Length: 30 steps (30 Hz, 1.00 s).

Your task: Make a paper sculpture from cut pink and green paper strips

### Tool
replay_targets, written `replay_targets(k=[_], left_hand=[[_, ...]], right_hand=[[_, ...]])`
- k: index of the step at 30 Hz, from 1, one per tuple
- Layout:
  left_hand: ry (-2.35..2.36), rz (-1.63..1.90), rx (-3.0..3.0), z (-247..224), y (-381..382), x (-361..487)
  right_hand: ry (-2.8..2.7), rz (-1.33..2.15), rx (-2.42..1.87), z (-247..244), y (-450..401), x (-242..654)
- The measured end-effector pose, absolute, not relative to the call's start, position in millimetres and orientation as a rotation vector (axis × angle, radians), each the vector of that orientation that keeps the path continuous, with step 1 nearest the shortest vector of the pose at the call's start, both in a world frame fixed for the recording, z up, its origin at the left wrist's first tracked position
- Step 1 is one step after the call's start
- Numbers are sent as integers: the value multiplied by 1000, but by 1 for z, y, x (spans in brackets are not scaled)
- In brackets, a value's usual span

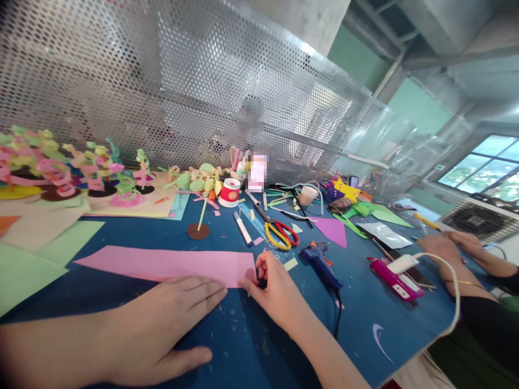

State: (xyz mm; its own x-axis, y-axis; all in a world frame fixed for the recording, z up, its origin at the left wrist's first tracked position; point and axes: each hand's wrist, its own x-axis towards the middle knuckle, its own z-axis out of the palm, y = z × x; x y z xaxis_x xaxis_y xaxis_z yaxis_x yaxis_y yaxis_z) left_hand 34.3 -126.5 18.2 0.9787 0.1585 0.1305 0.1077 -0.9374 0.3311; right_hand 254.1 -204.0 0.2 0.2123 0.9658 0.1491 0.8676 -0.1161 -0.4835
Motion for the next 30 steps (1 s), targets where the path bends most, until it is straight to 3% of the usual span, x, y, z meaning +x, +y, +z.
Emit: replay_targets(k=[17, 24, 30], left_hand=[[210, 191, 2812, 17, -126, 36], [229, 146, 2804, 17, -126, 35], [222, 155, 2802, 18, -125, 35]], right_hand=[[-1604, 605, -1940, 11, -205, 269], [-1706, 525, -1935, 10, -206, 267], [-1742, 728, -1834, 16, -207, 280]])
